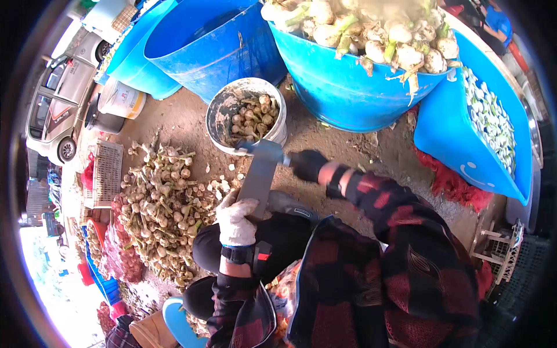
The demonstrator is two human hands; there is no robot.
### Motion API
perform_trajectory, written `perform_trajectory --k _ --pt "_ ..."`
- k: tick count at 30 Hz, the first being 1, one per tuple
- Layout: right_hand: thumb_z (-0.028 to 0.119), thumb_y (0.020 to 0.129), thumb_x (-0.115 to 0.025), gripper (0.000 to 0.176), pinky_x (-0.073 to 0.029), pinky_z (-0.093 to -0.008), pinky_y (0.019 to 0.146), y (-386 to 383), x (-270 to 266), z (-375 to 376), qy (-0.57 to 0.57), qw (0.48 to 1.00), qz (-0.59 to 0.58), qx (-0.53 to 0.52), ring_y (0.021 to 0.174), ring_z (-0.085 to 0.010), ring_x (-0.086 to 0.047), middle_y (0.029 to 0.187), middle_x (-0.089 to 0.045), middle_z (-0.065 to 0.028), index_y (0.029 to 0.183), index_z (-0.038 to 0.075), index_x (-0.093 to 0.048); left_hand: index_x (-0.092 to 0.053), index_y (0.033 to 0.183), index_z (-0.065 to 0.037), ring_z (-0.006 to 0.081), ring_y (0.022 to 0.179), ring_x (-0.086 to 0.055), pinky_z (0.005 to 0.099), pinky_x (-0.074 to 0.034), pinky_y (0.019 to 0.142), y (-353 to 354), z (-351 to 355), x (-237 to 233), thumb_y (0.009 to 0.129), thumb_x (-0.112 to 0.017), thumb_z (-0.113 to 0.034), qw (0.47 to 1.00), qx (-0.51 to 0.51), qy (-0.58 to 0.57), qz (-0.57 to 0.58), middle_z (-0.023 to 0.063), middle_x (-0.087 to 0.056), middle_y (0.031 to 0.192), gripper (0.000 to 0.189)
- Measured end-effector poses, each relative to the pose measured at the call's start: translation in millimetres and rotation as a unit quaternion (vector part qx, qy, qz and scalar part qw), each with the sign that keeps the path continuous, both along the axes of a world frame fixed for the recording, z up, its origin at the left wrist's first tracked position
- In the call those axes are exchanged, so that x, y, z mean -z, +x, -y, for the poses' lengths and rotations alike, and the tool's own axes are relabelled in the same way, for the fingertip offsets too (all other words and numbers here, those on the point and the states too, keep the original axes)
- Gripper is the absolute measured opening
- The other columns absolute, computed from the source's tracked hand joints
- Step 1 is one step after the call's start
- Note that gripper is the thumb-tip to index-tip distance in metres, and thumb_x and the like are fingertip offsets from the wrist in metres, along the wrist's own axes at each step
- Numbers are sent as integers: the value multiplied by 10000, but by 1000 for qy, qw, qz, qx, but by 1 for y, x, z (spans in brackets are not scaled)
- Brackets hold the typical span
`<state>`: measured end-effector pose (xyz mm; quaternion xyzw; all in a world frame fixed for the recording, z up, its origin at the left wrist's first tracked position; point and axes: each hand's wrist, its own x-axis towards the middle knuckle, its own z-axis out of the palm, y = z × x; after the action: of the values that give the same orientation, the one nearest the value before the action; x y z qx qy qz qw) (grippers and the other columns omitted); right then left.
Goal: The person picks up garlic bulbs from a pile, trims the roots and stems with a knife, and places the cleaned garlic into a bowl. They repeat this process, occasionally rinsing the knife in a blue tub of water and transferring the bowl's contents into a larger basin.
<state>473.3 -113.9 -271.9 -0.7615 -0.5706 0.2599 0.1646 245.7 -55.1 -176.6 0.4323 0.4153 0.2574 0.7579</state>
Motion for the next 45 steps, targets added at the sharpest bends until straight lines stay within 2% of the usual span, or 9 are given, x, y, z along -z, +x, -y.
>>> perform_trajectory --k 3,14,20,27,30,33,37,40,45 --pt "189 732 -622 240 -484 -459 703 -35 -25 21 40 987 -58 -142 800 -373 -627 784 -639 -181 957 114 -584 -534 1075 117 268 668 -643 369 -561 557 0 -2 4 655 -545 -25 1000 -3 13 1 170 -637 852 443" --pt "205 752 -596 247 -490 -450 697 15 21 21 32 999 -23 -3 780 -378 -628 787 -646 -184 973 94 -595 -560 1031 93 261 668 -642 361 -554 571 4 -1 -12 652 -571 -6 999 -48 -9 21 165 -643 835 391" --pt "174 739 -597 235 -488 -458 682 -26 -17 27 25 986 -63 -149 780 -371 -626 780 -637 -199 961 97 -594 -560 1042 98 257 658 -642 351 -554 571 0 0 -8 659 -563 22 998 -31 56 -6 164 -644 833 390" --pt "173 727 -644 217 -487 -440 677 1 -5 8 7 1000 0 -9 736 -324 -631 766 -645 -141 907 71 -578 -564 1025 90 248 671 -643 357 -557 593 -4 -5 -2 679 -542 33 998 -55 -21 16 143 -639 824 351" --pt "223 745 -673 221 -491 -359 625 -9 -34 12 -113 944 -311 3 625 -192 -603 700 -623 -69 872 68 -579 -562 1033 90 251 671 -639 365 -556 591 2 -8 5 678 -538 30 995 -94 20 -5 145 -634 815 362" --pt "269 796 -658 250 -428 -300 422 -14 -25 23 -69 770 -634 -19 449 -128 -509 603 -549 -30 854 41 -575 -552 1058 86 265 672 -638 381 -556 585 2 -8 8 669 -538 31 995 -94 -15 35 153 -632 830 393" --pt "318 798 -659 368 -432 -305 404 -8 -27 15 -153 902 -378 143 438 -154 -544 652 -603 -91 975 3 -587 -553 1065 86 269 687 -639 384 -558 590 1 -7 8 670 -541 13 996 -81 -16 40 156 -634 850 402" --pt "311 776 -671 396 -451 -313 409 -23 -28 23 -75 949 -302 54 450 -175 -577 671 -620 -125 989 -8 -574 -554 1070 90 270 703 -642 382 -558 592 3 -6 2 669 -543 -3 993 -84 -28 73 160 -636 855 411" --pt "187 745 -616 245 -489 -342 455 2 -6 5 -80 958 -236 145 501 -217 -618 647 -630 -126 906 2 -620 -545 1094 95 257 710 -640 375 -556 596 -2 -5 10 666 -545 -1 997 -48 65 18 163 -637 863 439"
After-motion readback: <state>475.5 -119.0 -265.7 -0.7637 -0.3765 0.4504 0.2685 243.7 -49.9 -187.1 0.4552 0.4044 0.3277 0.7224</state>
